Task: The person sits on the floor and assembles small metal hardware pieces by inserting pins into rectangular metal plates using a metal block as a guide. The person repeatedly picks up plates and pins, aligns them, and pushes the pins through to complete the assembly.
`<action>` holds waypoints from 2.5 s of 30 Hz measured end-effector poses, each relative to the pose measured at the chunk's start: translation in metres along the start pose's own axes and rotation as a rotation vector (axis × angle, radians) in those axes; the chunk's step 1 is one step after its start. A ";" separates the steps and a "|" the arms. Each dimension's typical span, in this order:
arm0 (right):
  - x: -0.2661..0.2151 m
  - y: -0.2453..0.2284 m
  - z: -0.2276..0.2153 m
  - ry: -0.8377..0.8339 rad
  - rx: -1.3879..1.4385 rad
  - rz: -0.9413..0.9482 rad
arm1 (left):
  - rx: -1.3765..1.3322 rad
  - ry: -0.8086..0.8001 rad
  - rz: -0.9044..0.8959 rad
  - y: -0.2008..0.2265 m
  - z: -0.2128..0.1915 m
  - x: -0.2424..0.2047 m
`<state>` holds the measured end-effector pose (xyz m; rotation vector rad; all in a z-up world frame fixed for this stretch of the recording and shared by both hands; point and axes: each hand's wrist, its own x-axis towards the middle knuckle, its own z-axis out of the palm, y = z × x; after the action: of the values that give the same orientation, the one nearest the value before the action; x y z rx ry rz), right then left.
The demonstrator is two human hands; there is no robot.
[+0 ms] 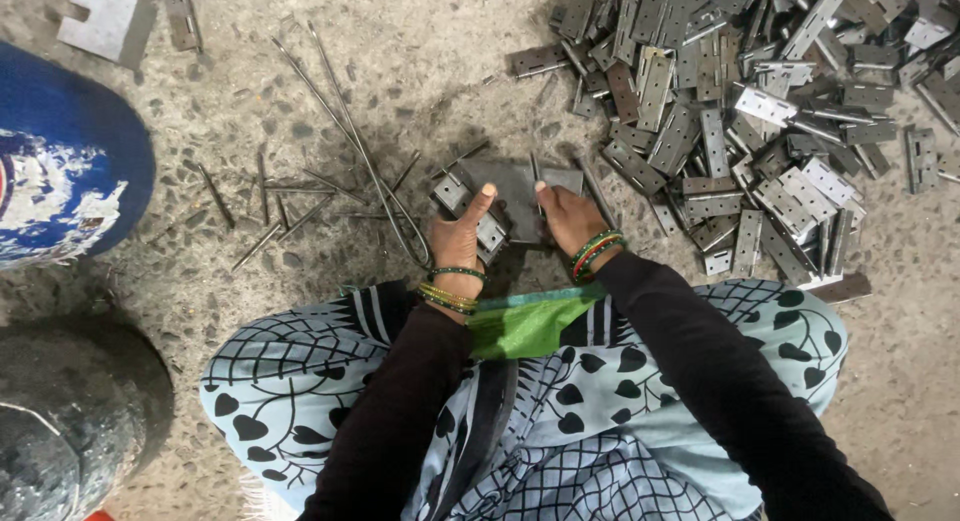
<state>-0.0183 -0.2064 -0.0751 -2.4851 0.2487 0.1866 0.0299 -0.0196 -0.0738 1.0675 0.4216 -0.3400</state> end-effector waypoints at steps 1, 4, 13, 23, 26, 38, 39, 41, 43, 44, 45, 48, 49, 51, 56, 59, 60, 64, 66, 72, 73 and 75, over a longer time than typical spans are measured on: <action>-0.001 -0.003 -0.006 -0.015 0.042 0.023 | 0.057 0.025 -0.001 -0.002 0.000 0.001; -0.006 -0.024 -0.028 -0.072 0.102 0.021 | 0.172 0.051 0.048 -0.001 0.000 0.003; -0.017 -0.067 -0.068 -0.074 0.167 -0.255 | -0.087 -0.155 0.059 0.023 0.010 -0.017; -0.009 -0.043 -0.053 0.073 0.225 -0.199 | -0.189 -0.143 -0.043 0.041 0.011 -0.020; -0.002 -0.047 -0.064 0.075 0.386 -0.214 | -0.228 -0.204 -0.020 0.042 0.011 -0.017; -0.023 -0.065 -0.055 0.015 0.046 -0.624 | -0.167 -0.206 -0.083 0.021 -0.005 -0.009; -0.014 -0.049 -0.058 -0.103 0.184 -0.543 | -0.170 -0.196 -0.099 0.022 -0.004 -0.012; 0.015 -0.010 -0.066 -0.039 0.021 -0.069 | -0.228 -0.239 -0.123 0.031 0.001 -0.016; 0.034 0.038 -0.074 0.188 -0.287 0.176 | -0.257 -0.284 -0.138 0.039 0.005 -0.020; 0.038 0.059 -0.078 0.256 -0.553 0.306 | -0.264 -0.308 -0.138 0.042 0.008 -0.022; 0.038 0.073 -0.071 0.321 -0.648 0.335 | -0.270 -0.333 -0.138 0.046 0.011 -0.023; 0.033 0.087 -0.063 0.360 -0.742 0.430 | -0.372 -0.339 -0.162 0.051 0.015 -0.022; 0.029 0.082 -0.063 0.270 -0.641 0.469 | -0.367 -0.342 -0.145 0.051 0.016 -0.021; 0.020 0.057 -0.069 0.267 -0.411 0.442 | -0.352 -0.339 -0.109 0.047 0.016 -0.020; 0.002 -0.021 -0.119 0.750 0.021 -0.242 | -0.392 -0.217 -0.008 0.043 0.007 -0.012; -0.005 -0.048 -0.105 0.902 -0.119 -0.548 | -0.386 -0.121 0.034 0.041 0.002 -0.013; -0.004 -0.051 -0.094 0.941 -0.166 -0.548 | -0.387 -0.108 0.045 0.042 0.005 -0.012; -0.013 -0.053 -0.025 0.312 -0.649 -0.202 | -0.347 -0.071 0.057 0.050 0.008 -0.016; -0.014 -0.046 -0.009 0.257 -0.567 -0.135 | -0.316 0.017 0.082 0.052 0.009 -0.019; -0.015 -0.015 -0.012 0.165 -0.433 -0.041 | -0.358 -0.019 0.049 0.046 0.013 -0.016; -0.013 -0.012 -0.008 0.133 -0.449 -0.001 | -0.352 -0.017 0.059 0.043 0.011 -0.016; -0.007 -0.007 -0.002 0.160 -0.397 0.056 | -0.335 -0.027 0.089 0.043 0.010 -0.015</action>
<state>-0.0232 -0.2012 -0.0685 -2.8938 0.3799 0.0628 0.0378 -0.0083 -0.0296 0.7508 0.3896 -0.1950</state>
